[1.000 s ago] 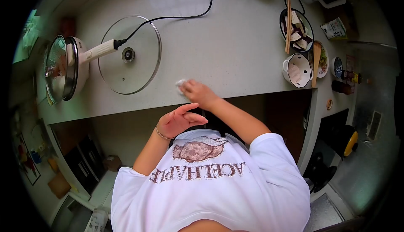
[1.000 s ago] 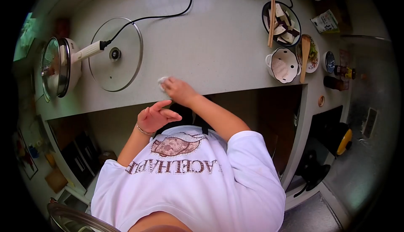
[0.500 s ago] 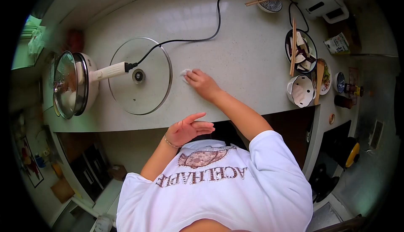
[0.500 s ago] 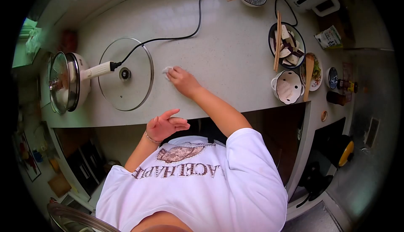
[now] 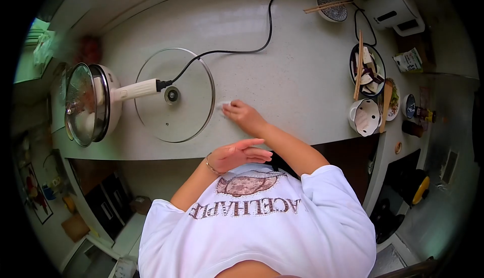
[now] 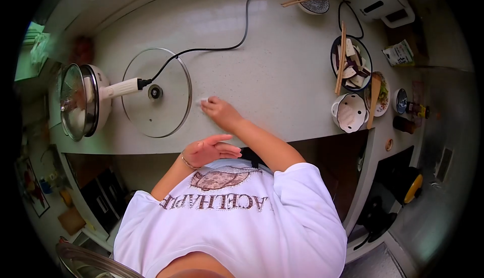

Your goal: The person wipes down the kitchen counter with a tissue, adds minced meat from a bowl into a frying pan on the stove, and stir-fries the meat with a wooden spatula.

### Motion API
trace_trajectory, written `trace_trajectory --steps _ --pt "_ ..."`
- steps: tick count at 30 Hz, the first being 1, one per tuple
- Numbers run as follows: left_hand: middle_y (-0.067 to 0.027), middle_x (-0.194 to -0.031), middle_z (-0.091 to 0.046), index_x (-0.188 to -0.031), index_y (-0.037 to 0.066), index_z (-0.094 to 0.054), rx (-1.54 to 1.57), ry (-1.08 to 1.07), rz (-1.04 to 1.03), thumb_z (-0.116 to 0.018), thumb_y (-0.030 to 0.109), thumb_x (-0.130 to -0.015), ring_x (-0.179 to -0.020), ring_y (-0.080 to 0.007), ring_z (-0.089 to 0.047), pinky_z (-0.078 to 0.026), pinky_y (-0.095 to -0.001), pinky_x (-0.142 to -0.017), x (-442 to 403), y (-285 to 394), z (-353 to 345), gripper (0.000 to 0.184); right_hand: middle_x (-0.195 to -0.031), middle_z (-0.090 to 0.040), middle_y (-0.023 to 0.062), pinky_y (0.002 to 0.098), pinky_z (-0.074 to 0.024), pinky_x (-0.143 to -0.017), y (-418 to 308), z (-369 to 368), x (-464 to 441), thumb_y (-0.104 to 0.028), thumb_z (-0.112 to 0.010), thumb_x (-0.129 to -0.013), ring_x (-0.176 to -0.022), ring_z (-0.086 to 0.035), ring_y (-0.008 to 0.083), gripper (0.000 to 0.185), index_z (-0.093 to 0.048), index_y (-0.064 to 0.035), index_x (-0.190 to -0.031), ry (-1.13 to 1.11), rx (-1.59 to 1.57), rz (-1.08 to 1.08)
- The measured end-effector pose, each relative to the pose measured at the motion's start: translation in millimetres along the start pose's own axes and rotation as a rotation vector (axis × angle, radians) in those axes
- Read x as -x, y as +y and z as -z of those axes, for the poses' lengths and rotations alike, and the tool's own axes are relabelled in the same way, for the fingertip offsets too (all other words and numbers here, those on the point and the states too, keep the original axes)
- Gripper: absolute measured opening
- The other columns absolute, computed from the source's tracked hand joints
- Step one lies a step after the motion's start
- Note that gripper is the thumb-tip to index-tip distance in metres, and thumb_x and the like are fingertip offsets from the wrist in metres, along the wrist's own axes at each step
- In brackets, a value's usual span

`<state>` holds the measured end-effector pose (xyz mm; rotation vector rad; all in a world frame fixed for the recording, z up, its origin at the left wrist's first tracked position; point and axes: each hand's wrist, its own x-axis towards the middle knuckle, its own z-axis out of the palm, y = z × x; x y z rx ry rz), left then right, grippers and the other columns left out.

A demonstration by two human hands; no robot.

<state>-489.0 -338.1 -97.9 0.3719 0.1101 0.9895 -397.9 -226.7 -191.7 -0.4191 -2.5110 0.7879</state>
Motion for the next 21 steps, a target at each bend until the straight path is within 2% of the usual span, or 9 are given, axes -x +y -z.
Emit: trace_trajectory --steps 3,5,6,8,10,16,18,19,21 --pt "-0.0248 -0.134 -0.036 -0.139 0.002 -0.018 0.019 -0.051 -0.01 -0.038 0.046 -0.089 -0.126 -0.0341 -0.035 -0.022 -0.0437 -0.106 -0.4 1.0 1.6 0.07 -0.106 -0.061 0.0017 0.0288 -0.0507 -0.076 -7.8 10.3 32.1 -0.006 -0.056 -0.072 -0.093 -0.055 0.0205 0.027 -0.063 -0.0045 -0.098 -0.12 0.111 0.231" --pt "-0.0233 -0.134 -0.037 -0.14 0.003 -0.02 0.0 -0.009 0.051 -0.036 0.049 -0.089 -0.125 -0.0326 -0.036 -0.022 -0.0426 -0.105 3.8 4.6 -0.4 0.07 -0.105 -0.062 0.0013 0.0279 -0.0505 -0.076 20.9 48.7 23.6 -0.007 -0.057 -0.072 -0.092 -0.055 0.02 0.027 -0.064 -0.0062 -0.098 -0.059 0.234 0.012" --pt "-0.0233 -0.134 -0.037 -0.14 0.003 -0.02 -0.003 0.007 0.041 -0.036 0.049 -0.089 -0.125 -0.0326 -0.036 -0.022 -0.0426 -0.105 8.5 2.4 1.0 0.07 -0.107 -0.062 0.0032 0.029 -0.0498 -0.078 39.2 66.1 13.5 -0.006 -0.056 -0.072 -0.094 -0.054 0.0217 0.028 -0.065 -0.0069 -0.099 0.012 0.266 -0.227" --pt "-0.025 -0.133 -0.037 -0.14 0.005 -0.019 0.017 0.054 0.049 -0.028 0.051 -0.091 -0.126 -0.0366 -0.034 -0.021 -0.0474 -0.105 15.4 -3.9 5.8 0.068 -0.112 -0.061 0.0058 0.032 -0.0486 -0.08 83.3 77.9 -6.5 -0.003 -0.055 -0.073 -0.095 -0.054 0.0261 0.031 -0.064 -0.0063 -0.103 0.258 0.353 -0.463" --pt "-0.0236 -0.133 -0.039 -0.139 0.005 -0.021 0.071 0.116 0.053 -0.025 0.05 -0.092 -0.125 -0.0347 -0.036 -0.023 -0.0457 -0.105 17.7 -8.4 2.4 0.066 -0.111 -0.061 0.0062 0.0317 -0.0485 -0.079 78.3 66.0 -25.7 -0.003 -0.056 -0.072 -0.095 -0.054 0.0265 0.031 -0.063 -0.0057 -0.101 0.278 0.338 -0.458" --pt "-0.0171 -0.124 -0.05 -0.135 0.005 -0.033 0.136 0.475 0.222 -0.02 0.043 -0.096 -0.113 -0.0236 -0.049 -0.036 -0.0351 -0.097 35.2 -33.0 20.4 0.056 -0.104 -0.062 0.0054 0.0312 -0.0491 -0.077 -15.1 17.4 15.8 0.0 -0.06 -0.068 -0.09 -0.057 0.0254 0.032 -0.065 -0.0083 -0.099 -0.064 -0.035 -0.048" --pt "-0.0164 -0.123 -0.051 -0.133 0.005 -0.035 0.192 0.715 0.248 -0.02 0.04 -0.096 -0.112 -0.023 -0.05 -0.039 -0.0336 -0.094 43.3 -46.5 35.1 0.053 -0.099 -0.063 0.0067 0.0298 -0.0493 -0.077 -23.5 33.2 40.2 -0.001 -0.059 -0.075 -0.09 -0.059 0.0225 0.025 -0.064 -0.0078 -0.098 -0.053 -0.06 -0.397" --pt "-0.0149 -0.125 -0.05 -0.131 0.006 -0.037 0.176 0.799 0.221 -0.02 0.039 -0.096 -0.112 -0.0222 -0.05 -0.041 -0.0327 -0.093 40.5 -47.0 29.5 0.051 -0.099 -0.063 0.0067 0.0298 -0.0493 -0.077 -24.9 45.8 43.9 -0.001 -0.059 -0.075 -0.09 -0.059 0.0225 0.025 -0.064 -0.0078 -0.098 -0.056 -0.053 -0.4" --pt "-0.0141 -0.126 -0.049 -0.131 0.007 -0.037 0.164 0.804 0.144 -0.02 0.038 -0.096 -0.111 -0.0221 -0.05 -0.041 -0.0327 -0.092 27.6 -42.6 21.0 0.05 -0.1 -0.062 0.0067 0.029 -0.0497 -0.078 -29.4 78.1 48.0 -0.002 -0.054 -0.084 -0.091 -0.059 0.0188 0.023 -0.06 -0.007 -0.105 0.15 -1.203 -1.231"
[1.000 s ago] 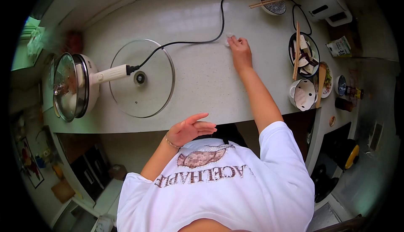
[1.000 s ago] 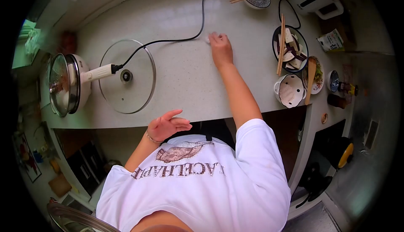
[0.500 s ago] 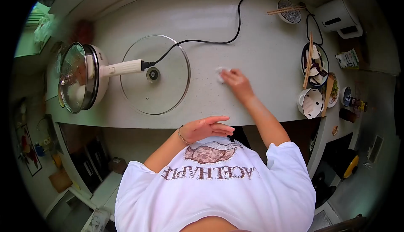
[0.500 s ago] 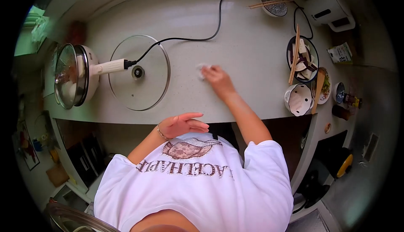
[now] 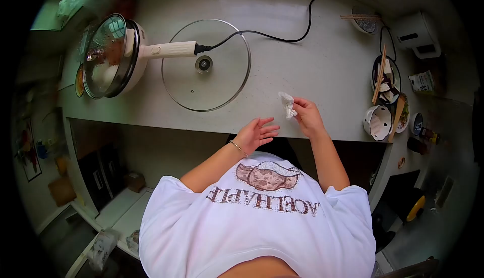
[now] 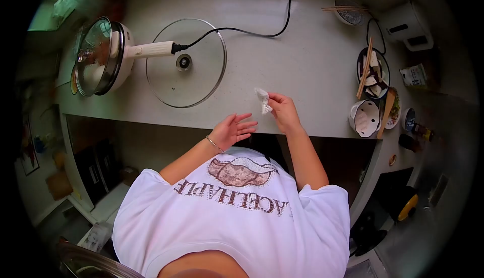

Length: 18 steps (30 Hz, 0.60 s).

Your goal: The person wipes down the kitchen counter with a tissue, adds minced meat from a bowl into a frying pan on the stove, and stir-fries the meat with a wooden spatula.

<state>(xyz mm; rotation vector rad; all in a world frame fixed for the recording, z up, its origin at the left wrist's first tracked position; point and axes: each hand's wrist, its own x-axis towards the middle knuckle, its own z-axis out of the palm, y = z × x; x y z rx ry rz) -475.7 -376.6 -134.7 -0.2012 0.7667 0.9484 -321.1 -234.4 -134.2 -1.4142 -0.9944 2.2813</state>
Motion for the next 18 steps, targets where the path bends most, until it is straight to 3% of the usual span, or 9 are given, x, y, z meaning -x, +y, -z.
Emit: trace_trajectory --steps 1,3,5,8,10,11,14,17,18 --pt "-0.0132 -0.126 -0.049 -0.131 0.008 -0.037 0.02 0.011 -0.071 -0.02 0.038 -0.096 -0.111 -0.0219 -0.05 -0.041 -0.0327 -0.092 -3.9 -0.8 -6.4 0.049 -0.1 -0.062 0.0067 0.029 -0.0497 -0.078 -6.8 -2.6 15.8 -0.002 -0.054 -0.084 -0.091 -0.059 0.0188 0.023 -0.06 -0.007 -0.105 0.02 0.002 0.003" --pt "-0.0125 -0.128 -0.047 -0.132 0.01 -0.036 0.099 -0.083 -0.14 -0.021 0.039 -0.096 -0.111 -0.022 -0.05 -0.041 -0.0325 -0.092 -18.6 -2.9 -19.3 0.049 -0.105 -0.059 0.0061 0.0296 -0.0496 -0.082 -16.8 -20.2 44.4 -0.003 -0.048 -0.09 -0.097 -0.058 0.0152 0.022 -0.054 -0.0035 -0.11 -0.265 -0.497 0.003" --pt "-0.0134 -0.127 -0.048 -0.133 0.011 -0.035 0.166 -0.233 -0.269 -0.021 0.042 -0.095 -0.112 -0.0229 -0.049 -0.04 -0.0344 -0.093 -26.3 -1.1 -40.8 0.051 -0.108 -0.058 0.0054 0.0284 -0.0489 -0.084 -22.7 -35.0 64.1 -0.002 -0.048 -0.089 -0.098 -0.057 0.0148 0.026 -0.052 -0.0032 -0.114 -0.324 -0.503 0.049" --pt "-0.0148 -0.131 -0.043 -0.133 0.011 -0.035 0.23 -0.247 -0.285 -0.019 0.044 -0.095 -0.118 -0.0253 -0.043 -0.036 -0.038 -0.099 -21.5 0.8 -81.9 0.053 -0.108 -0.058 0.0072 0.0293 -0.0477 -0.082 -15.1 -35.6 69.8 -0.002 -0.052 -0.085 -0.096 -0.057 0.0178 0.025 -0.057 -0.003 -0.11 -0.192 -0.177 0.241" --pt "-0.0153 -0.136 -0.036 -0.134 0.012 -0.034 0.346 -0.33 -0.317 -0.017 0.045 -0.094 -0.123 -0.0276 -0.037 -0.031 -0.0394 -0.103 -24.6 -2.6 -94.4 0.054 -0.107 -0.058 0.0098 0.0317 -0.0465 -0.079 -20.4 -39.1 81.4 -0.001 -0.055 -0.082 -0.095 -0.056 0.0226 0.025 -0.063 -0.0045 -0.105 0.19 0.895 0.958" --pt "-0.0153 -0.136 -0.036 -0.134 0.012 -0.034 0.339 -0.343 -0.305 -0.017 0.045 -0.094 -0.123 -0.0276 -0.037 -0.031 -0.0394 -0.103 -26.3 -4.6 -97.6 0.054 -0.103 -0.058 0.0112 0.0333 -0.0456 -0.08 -22.4 -44.6 90.6 0.0 -0.059 -0.077 -0.095 -0.054 0.0261 0.026 -0.065 -0.0054 -0.102 0.327 1.037 1.048" --pt "-0.0157 -0.137 -0.035 -0.136 0.015 -0.031 0.283 -0.409 -0.378 -0.018 0.044 -0.095 -0.125 -0.0279 -0.035 -0.033 -0.0396 -0.102 -26.0 -4.8 -108.0 0.052 -0.099 -0.055 0.0089 0.0323 -0.0456 -0.079 -17.7 -57.7 112.8 -0.001 -0.06 -0.078 -0.093 -0.055 0.0252 0.028 -0.064 -0.0061 -0.105 0.239 0.792 1.027" --pt "-0.0159 -0.138 -0.034 -0.137 0.018 -0.029 0.217 -0.337 -0.265 -0.019 0.045 -0.095 -0.125 -0.0298 -0.035 -0.034 -0.0413 -0.101 -25.2 -9.4 -119.0 0.051 -0.098 -0.057 0.0093 0.0306 -0.0464 -0.077 -14.3 -43.6 114.1 0.001 -0.058 -0.079 -0.088 -0.057 0.0227 0.027 -0.064 -0.0042 -0.105 0.238 0.794 0.963" --pt "-0.016 -0.139 -0.032 -0.138 0.02 -0.026 0.15 -0.281 -0.256 -0.02 0.046 -0.095 -0.125 -0.0318 -0.035 -0.033 -0.0437 -0.101 -26.9 -13.8 -121.1 0.051 -0.093 -0.059 0.0126 0.0354 -0.0483 -0.067 -14.4 -48.1 112.3 -0.012 -0.064 -0.077 -0.079 -0.061 0.0288 0.023 -0.066 -0.0129 -0.101 0.414 0.687 1.043"
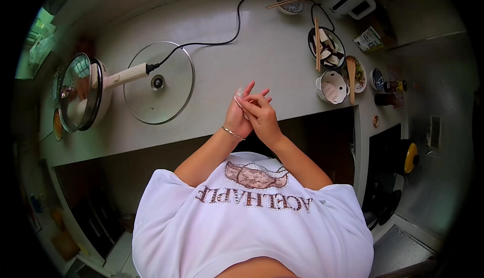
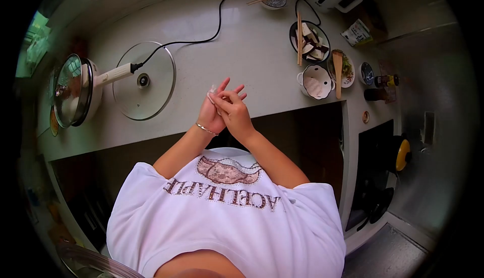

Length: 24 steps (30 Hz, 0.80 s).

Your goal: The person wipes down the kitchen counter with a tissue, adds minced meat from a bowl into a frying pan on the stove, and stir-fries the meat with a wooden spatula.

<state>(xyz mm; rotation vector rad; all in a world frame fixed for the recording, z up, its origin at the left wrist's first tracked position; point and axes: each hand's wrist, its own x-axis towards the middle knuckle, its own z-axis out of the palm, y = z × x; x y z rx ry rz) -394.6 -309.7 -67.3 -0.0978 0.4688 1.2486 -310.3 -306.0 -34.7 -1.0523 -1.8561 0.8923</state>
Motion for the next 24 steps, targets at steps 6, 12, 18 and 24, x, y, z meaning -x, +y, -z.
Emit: trace_trajectory --steps 6,12,18,24 --pt "-0.0165 -0.141 -0.029 -0.138 0.022 -0.024 0.018 -0.07 0.032 -0.02 0.047 -0.094 -0.126 -0.034 -0.033 -0.03 -0.0463 -0.102 4.7 10.4 15.6 0.051 -0.098 -0.06 0.0087 0.0274 -0.0478 -0.075 5.5 1.0 10.8 0.003 -0.058 -0.079 -0.085 -0.059 0.0187 0.026 -0.064 -0.0042 -0.103 -0.216 -0.146 0.013" --pt "-0.0159 -0.137 -0.037 -0.128 0.013 -0.039 0.152 0.251 0.076 -0.023 0.042 -0.096 -0.125 -0.0304 -0.037 -0.031 -0.0426 -0.102 -7.1 22.3 61.9 0.047 -0.089 -0.062 0.0089 0.0288 -0.0481 -0.072 39.4 3.9 -4.3 0.001 -0.059 -0.078 -0.082 -0.06 0.02 0.023 -0.064 -0.0048 -0.1 -0.328 -0.161 0.119" --pt "-0.0057 -0.084 -0.066 -0.092 0.009 -0.058 -0.195 0.267 0.099 -0.046 0.031 -0.093 -0.087 -0.0174 -0.062 -0.045 -0.0352 -0.086 23.7 26.2 95.1 0.025 -0.089 -0.063 0.0095 0.0322 -0.0483 -0.07 122.5 -19.7 -77.9 -0.001 -0.058 -0.078 -0.08 -0.06 0.0253 0.02 -0.063 -0.0053 -0.097 -0.056 0.219 -0.058" --pt "0.005 -0.047 -0.048 -0.064 0.013 -0.053 -0.253 0.279 0.117 -0.057 0.032 -0.087 -0.059 -0.0127 -0.057 -0.048 -0.0329 -0.074 25.3 39.0 81.9 0.03 -0.098 -0.061 0.0079 0.0366 -0.0474 -0.077 147.5 -68.0 -83.8 -0.01 -0.057 -0.079 -0.09 -0.058 0.0283 0.017 -0.061 -0.0068 -0.095 -0.106 0.254 0.093"
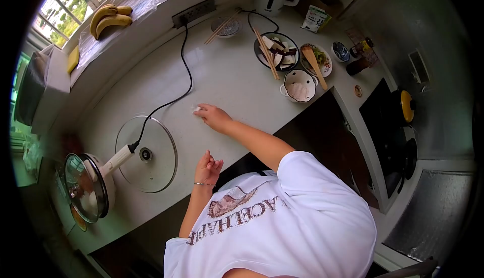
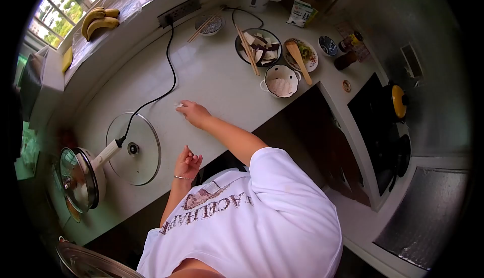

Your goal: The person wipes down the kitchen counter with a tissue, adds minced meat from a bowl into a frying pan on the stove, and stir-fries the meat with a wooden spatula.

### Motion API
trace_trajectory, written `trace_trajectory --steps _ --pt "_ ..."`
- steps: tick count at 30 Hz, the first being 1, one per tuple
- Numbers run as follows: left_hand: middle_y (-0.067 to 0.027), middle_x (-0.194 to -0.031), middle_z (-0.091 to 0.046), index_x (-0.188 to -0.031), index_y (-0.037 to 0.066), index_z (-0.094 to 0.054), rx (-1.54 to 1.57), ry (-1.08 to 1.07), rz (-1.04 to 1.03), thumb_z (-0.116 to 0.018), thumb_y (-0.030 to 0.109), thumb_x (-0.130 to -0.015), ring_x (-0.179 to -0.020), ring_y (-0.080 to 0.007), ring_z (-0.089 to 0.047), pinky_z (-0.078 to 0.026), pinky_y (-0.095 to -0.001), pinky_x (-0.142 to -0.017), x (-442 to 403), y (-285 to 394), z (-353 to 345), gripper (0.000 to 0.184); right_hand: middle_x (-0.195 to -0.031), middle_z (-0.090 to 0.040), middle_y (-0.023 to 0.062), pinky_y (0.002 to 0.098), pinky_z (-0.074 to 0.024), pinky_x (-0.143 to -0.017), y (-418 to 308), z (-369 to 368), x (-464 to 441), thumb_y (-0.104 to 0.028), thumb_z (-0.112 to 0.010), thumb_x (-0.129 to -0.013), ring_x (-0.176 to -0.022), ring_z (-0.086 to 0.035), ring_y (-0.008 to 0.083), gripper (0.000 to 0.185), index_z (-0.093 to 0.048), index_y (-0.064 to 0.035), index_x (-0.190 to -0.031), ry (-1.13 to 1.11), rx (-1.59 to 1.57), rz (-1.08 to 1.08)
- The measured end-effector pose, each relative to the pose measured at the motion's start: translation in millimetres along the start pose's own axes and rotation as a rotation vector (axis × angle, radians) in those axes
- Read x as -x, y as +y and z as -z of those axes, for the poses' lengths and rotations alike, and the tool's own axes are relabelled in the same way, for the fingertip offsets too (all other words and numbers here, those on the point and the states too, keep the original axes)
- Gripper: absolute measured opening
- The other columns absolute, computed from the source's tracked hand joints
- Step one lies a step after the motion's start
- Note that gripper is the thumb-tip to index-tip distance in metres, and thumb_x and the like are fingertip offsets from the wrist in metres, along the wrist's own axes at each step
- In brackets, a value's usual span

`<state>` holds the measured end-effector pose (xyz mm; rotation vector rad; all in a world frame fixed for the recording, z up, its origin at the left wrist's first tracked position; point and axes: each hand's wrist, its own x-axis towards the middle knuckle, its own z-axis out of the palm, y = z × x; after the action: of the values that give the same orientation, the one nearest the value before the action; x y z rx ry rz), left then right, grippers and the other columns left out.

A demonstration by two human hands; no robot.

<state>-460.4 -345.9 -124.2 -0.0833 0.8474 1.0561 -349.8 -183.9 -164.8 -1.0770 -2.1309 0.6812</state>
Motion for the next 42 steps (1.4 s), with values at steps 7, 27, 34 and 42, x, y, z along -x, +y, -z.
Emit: trace_trajectory --steps 7,27,34,42 --pt "0.0046 -0.044 -0.047 -0.057 0.015 -0.051 -0.095 -0.075 0.165 -0.06 0.026 -0.086 -0.06 -0.0142 -0.059 -0.049 -0.0325 -0.072 -41.1 -15.6 -26.3 0.032 -0.081 -0.063 0.0082 0.0307 -0.0485 -0.061 -39.3 144.4 46.5 -0.009 -0.067 -0.074 -0.07 -0.06 0.0237 0.012 -0.063 -0.0058 -0.084 0.178 0.044 -0.104" --pt "-0.0111 -0.094 -0.064 -0.108 0.0 -0.052 -0.183 -0.393 0.163 -0.034 0.029 -0.096 -0.098 -0.0246 -0.059 -0.041 -0.036 -0.093 -75.2 -181.3 -207.0 0.037 -0.096 -0.059 0.0111 0.0277 -0.0484 -0.073 285.1 367.9 163.9 -0.022 -0.047 -0.093 -0.083 -0.058 0.0172 0.026 -0.049 -0.0024 -0.109 0.503 -0.987 -0.99" --pt "-0.0131 -0.104 -0.061 -0.112 0.0 -0.05 -0.157 -0.284 0.107 -0.035 0.03 -0.095 -0.101 -0.0251 -0.057 -0.041 -0.0358 -0.093 -64.2 -212.4 -228.5 0.037 -0.094 -0.059 0.007 0.0304 -0.0503 -0.073 293.7 358.2 148.6 -0.013 -0.048 -0.091 -0.083 -0.059 0.0172 0.016 -0.051 -0.0042 -0.104 0.582 -1.14 -0.925" --pt "-0.015 -0.111 -0.058 -0.12 -0.001 -0.046 -0.217 -0.294 0.132 -0.032 0.028 -0.096 -0.104 -0.0247 -0.054 -0.039 -0.0359 -0.095 -68.8 -213.3 -229.7 0.04 -0.089 -0.06 0.0071 0.0291 -0.0515 -0.068 304.1 367.8 151.5 -0.008 -0.049 -0.088 -0.078 -0.06 0.0167 0.012 -0.055 -0.0012 -0.096 0.558 -1.019 -0.903"
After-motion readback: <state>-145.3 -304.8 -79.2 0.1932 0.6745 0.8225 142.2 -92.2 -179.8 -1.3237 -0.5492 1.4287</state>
